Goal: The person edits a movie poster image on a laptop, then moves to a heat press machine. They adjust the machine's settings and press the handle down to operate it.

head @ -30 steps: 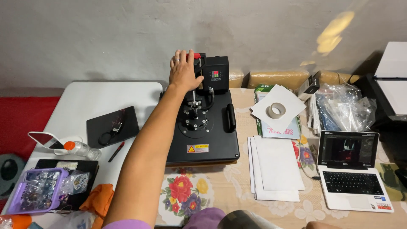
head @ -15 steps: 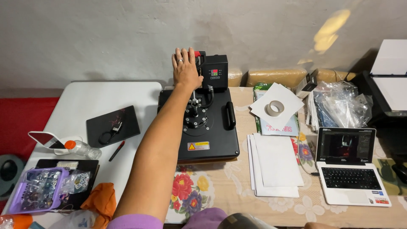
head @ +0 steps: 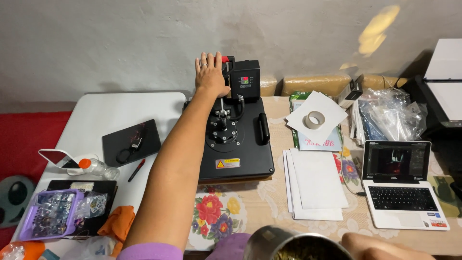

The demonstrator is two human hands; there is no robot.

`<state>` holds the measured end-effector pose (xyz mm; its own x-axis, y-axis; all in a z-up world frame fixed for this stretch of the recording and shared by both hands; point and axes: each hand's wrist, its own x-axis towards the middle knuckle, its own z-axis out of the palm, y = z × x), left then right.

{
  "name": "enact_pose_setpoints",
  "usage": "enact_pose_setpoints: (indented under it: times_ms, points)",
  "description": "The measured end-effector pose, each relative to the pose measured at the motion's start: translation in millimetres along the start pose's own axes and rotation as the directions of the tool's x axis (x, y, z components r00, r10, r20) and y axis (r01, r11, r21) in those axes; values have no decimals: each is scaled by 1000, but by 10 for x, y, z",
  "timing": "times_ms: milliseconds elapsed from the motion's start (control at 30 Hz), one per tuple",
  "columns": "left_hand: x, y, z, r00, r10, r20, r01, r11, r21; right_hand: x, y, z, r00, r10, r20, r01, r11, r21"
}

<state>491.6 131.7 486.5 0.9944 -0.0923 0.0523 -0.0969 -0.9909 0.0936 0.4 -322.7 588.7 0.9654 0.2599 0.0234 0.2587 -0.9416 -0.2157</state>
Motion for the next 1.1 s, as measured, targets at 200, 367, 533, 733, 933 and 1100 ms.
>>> enact_pose_setpoints:
  times_ms: [200, 367, 533, 733, 933, 1100]
  points:
    - [-52, 56, -166, 997, -43, 57, 38, 996, 76, 229, -1122, -26, 978, -31, -207, 87, 961, 264]
    - [-22, 19, -111, 999, -16, 36, 13, 997, 73, 530, -898, 489, 972, -232, 28, 146, 693, 706]
    - [-56, 24, -120, 1000, 2, 31, -4, 998, 56, 817, -926, 1438, 984, -171, -49, 145, 609, 779]
    - [9, -9, -19, 999, 32, -12, -31, 998, 53, 956, -407, 3147, 998, -36, 44, -12, 630, 776]
    - [2, 0, -22, 1000, 25, -14, -24, 997, 78, 884, -227, 4206, 970, 13, 244, -201, 613, 764]
    - [-46, 37, -92, 1000, -5, 1, 5, 997, 71, 895, -100, 4775, 915, 20, 404, -349, 543, 764]
